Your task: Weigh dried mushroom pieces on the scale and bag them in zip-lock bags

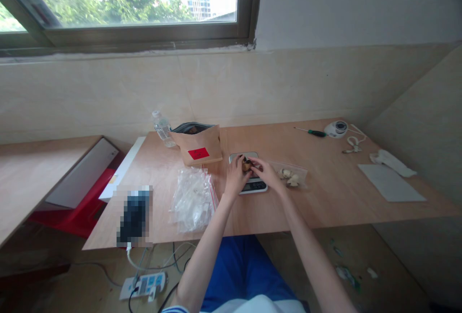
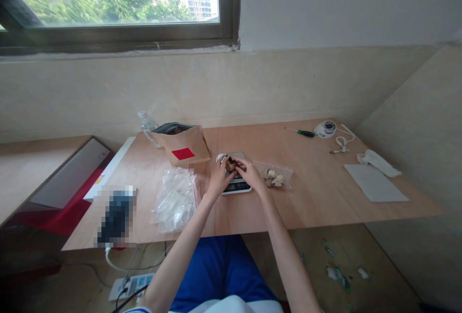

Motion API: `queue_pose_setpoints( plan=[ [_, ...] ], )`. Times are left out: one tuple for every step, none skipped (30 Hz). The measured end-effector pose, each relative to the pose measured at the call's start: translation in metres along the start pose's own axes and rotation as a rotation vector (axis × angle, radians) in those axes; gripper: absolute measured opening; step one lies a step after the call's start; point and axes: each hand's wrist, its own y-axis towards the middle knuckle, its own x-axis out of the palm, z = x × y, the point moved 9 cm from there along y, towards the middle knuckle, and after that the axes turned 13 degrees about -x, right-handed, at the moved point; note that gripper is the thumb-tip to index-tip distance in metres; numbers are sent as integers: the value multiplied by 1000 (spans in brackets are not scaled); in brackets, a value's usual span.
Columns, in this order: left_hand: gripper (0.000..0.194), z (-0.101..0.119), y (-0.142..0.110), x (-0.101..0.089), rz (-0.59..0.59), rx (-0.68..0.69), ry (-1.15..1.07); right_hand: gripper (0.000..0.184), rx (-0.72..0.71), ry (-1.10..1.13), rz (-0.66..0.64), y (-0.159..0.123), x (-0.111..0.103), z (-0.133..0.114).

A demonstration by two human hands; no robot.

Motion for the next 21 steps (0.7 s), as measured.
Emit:
queue_pose_setpoints(
  plan=[
    [53, 0, 0, 0, 15, -5, 9, 38, 8, -4, 10, 0, -1, 0],
    [50, 0, 0, 0, 32, -11, 12, 38, 18, -17, 21, 0, -2, 0],
    [47, -1, 0, -1, 46, -18, 8, 37, 26, -39, 36, 1, -4, 0],
    [44, -1, -1, -2, 56, -24, 0, 37, 30, -72, 56, 1, -7, 1],
    [42, -1, -2, -2, 62, -30, -9, 36, 28, -113, 80, 2, -10, 0],
    [41, -2, -2, -3, 64, -34, -16, 34, 18, -158, 101, 2, -13, -1],
    [38, -2, -3, -3, 66, -38, -21, 33, 1, -202, 117, 3, -16, -2],
    [36, -2, -4, -4, 68, -40, -21, 31, -20, -245, 122, 3, -17, -3],
    [34, -2, -5, -5, 69, -40, -18, 29, -42, -283, 115, 4, -17, -4],
    [32, -2, -6, -6, 68, -36, -13, 27, -64, -313, 98, 5, -16, -5],
    [31, -2, -7, -8, 64, -29, -8, 27, -84, -337, 82, 5, -15, -6],
    [31, -1, -9, -10, 59, -21, -5, 26, -101, -355, 74, 6, -15, -7],
    [31, 0, -10, -12, 53, -10, 1, 27, -118, -368, 77, 7, -15, -8],
    [33, 1, -12, -13, 46, 5, 15, 27, -133, -374, 85, 8, -15, -10],
    [34, 2, -14, -15, 37, 25, 39, 29, -146, -374, 94, 10, -15, -12],
    [36, 4, -17, -15, 27, 50, 71, 30, -156, -370, 96, 13, -14, -13],
    [37, 5, -19, -15, 16, 79, 108, 32, -163, -365, 86, 16, -12, -14],
    [37, 7, -21, -14, 7, 108, 144, 35, -166, -359, 67, 20, -9, -14],
    [37, 8, -23, -13, -1, 135, 174, 37, -164, -357, 44, 24, -6, -14],
    [36, 8, -25, -12, -4, 155, 195, 39, -156, -358, 21, 29, -3, -12],
    [36, 8, -26, -10, -4, 168, 211, 41, -143, -362, -4, 33, 0, -10]
  ],
)
